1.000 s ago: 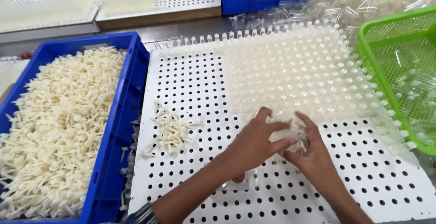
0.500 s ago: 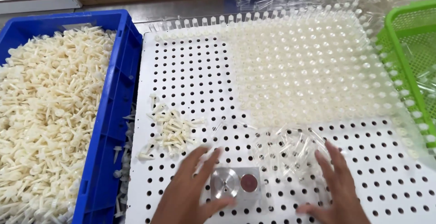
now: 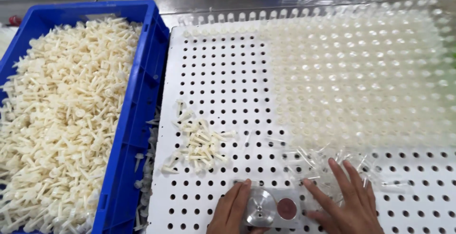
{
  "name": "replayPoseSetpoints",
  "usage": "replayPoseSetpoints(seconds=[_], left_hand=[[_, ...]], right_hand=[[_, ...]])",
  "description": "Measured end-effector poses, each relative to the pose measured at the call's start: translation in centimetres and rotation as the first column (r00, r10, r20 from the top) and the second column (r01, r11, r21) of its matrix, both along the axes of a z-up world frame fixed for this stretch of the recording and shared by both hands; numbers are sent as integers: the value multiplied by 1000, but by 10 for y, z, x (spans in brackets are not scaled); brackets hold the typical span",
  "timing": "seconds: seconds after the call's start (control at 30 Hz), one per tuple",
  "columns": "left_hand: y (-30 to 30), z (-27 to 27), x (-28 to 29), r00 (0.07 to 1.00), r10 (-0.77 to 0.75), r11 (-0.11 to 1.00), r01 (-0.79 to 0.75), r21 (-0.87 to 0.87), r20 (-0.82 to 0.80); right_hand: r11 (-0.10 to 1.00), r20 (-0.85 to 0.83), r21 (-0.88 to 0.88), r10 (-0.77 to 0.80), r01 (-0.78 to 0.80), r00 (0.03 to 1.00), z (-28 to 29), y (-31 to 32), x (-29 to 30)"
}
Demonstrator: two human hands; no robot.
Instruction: The person repeatedly picks small white candle wicks from a blue bin and inserts them into clear plastic tubes, then places the filled tubes into a perforated white tray. The process continues throughout the clip with consistent hand movements and placement of finished units.
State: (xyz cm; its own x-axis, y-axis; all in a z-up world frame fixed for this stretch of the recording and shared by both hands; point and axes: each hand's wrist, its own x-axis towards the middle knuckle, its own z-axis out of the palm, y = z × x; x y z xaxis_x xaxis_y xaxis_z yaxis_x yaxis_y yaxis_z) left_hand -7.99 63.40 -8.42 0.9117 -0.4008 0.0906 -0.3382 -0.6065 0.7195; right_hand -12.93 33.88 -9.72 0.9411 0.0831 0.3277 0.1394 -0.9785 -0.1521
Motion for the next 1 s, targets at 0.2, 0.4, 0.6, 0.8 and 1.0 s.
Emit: replayPoseSetpoints(seconds=[0.2, 0.4, 0.6, 0.8, 1.0], left_hand=[[12, -10, 12, 999, -30, 994, 35, -108, 42], [21, -74, 14, 956, 57, 989, -14, -149, 287], [20, -73, 25, 944, 132, 990, -112, -84, 301], [110, 45, 72, 967, 231, 966, -241, -92, -108], [136, 52, 101, 970, 236, 938, -241, -249, -49]], right_hand=[[998, 48, 68, 13, -16, 999, 0, 1, 13], [992, 94, -37, 121, -118, 988, -124, -95, 5], [981, 70, -87, 179, -173, 981, -226, -187, 2], [952, 44, -112, 292, -286, 955, -280, -229, 26], [974, 112, -79, 220, -212, 969, -177, -147, 7]])
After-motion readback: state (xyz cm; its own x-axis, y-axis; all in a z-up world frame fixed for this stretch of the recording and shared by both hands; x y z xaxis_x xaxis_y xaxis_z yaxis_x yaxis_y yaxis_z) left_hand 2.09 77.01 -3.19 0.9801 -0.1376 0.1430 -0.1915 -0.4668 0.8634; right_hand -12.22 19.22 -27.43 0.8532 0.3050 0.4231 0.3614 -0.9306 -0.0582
